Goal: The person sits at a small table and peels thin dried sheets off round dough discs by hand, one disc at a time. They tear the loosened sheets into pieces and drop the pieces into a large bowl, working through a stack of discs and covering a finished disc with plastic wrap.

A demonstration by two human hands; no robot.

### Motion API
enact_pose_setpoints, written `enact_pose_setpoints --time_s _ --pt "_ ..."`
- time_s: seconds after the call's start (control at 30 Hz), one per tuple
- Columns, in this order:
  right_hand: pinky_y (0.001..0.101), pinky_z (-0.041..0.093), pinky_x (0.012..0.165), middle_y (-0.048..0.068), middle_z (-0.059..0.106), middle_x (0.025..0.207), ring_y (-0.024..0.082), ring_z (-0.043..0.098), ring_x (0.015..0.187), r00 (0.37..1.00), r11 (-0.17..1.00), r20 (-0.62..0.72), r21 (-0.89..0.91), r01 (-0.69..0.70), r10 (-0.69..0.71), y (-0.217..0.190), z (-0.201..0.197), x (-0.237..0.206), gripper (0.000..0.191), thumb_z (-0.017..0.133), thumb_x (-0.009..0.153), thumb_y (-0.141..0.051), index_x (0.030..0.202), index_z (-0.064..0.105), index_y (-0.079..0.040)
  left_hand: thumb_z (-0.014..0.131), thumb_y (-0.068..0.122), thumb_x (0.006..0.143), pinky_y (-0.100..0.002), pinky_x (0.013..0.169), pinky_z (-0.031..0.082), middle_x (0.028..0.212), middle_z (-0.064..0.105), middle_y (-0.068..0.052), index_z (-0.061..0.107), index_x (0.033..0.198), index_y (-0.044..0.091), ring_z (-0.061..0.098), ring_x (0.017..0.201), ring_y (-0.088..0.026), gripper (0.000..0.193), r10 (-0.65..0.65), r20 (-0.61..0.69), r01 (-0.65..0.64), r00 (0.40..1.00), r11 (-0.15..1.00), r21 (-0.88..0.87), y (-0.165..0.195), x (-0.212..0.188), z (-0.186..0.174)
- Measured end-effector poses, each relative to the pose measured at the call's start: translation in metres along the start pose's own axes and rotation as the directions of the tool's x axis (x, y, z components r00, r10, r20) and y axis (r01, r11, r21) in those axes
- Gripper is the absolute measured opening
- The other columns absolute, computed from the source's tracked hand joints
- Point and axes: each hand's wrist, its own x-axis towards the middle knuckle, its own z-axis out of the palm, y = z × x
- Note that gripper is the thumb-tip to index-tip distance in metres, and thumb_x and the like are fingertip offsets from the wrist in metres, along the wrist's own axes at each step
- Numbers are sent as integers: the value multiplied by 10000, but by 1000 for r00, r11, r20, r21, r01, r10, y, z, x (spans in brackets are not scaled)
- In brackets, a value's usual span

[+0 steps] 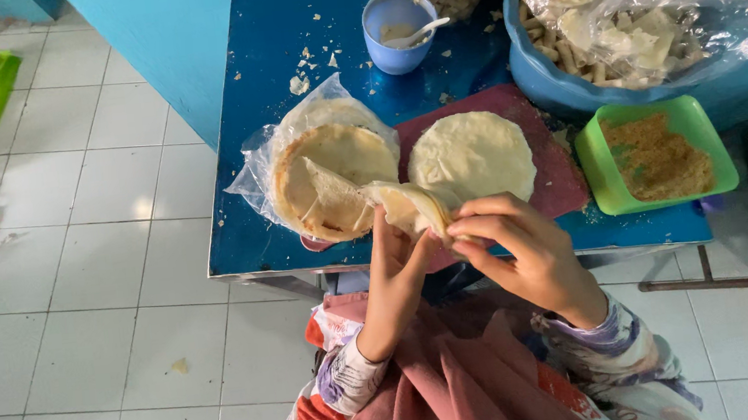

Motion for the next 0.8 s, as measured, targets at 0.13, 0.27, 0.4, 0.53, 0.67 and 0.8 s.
enact_pose_setpoints --time_s 0.13,0.27,0.4,0.53,0.67,0.8 --pt "281 606 756 74 704 1143 189 741 915 998 998 3 -39 -58 58 -1 -4 1 274 770 893 -23 1150 680 -50 633 55 1012 -190 768 467 1048 557 -23 199 1624 -14 555 928 -64 754 12 -63 -11 998 1000 8 -4 2 -4" --pt "283 595 729 82 707 1121 180 735 870 997 995 7 -62 -78 79 1 -3 1 296 796 869 -52 1138 673 -37 661 73 1001 -189 694 430 967 539 -6 236 1594 -8 513 849 -57 735 -8 -102 15 995 998 66 1 3 -2" --pt "309 578 740 78 698 1104 213 720 900 1000 993 -7 -118 -21 20 2 -2 2 241 780 884 -14 1104 684 -43 663 85 1008 -195 644 403 931 536 6 321 1541 -22 487 807 -47 642 6 -81 5 997 991 132 11 3 5" --pt "288 576 719 74 697 1084 174 715 870 996 996 -9 4 -87 87 4 -5 0 184 771 886 -23 1059 714 -51 621 105 1022 -189 714 446 1044 613 13 360 1492 -16 544 890 -37 551 -20 -9 21 1000 996 84 22 2 7" --pt "236 548 691 45 697 1033 114 684 839 969 949 47 197 -247 243 13 -4 -3 107 722 937 -35 1044 714 -36 647 100 1022 -199 623 383 884 515 8 368 1526 2 447 767 -45 585 -10 -24 15 1000 978 209 19 2 6" --pt "194 503 681 18 689 992 48 639 864 889 761 209 460 -457 408 29 -1 -8 80 673 972 -56 1018 706 1 646 92 1031 -200 656 397 903 502 4 333 1559 -8 453 799 -49 622 2 -14 1 1000 978 208 12 2 5"
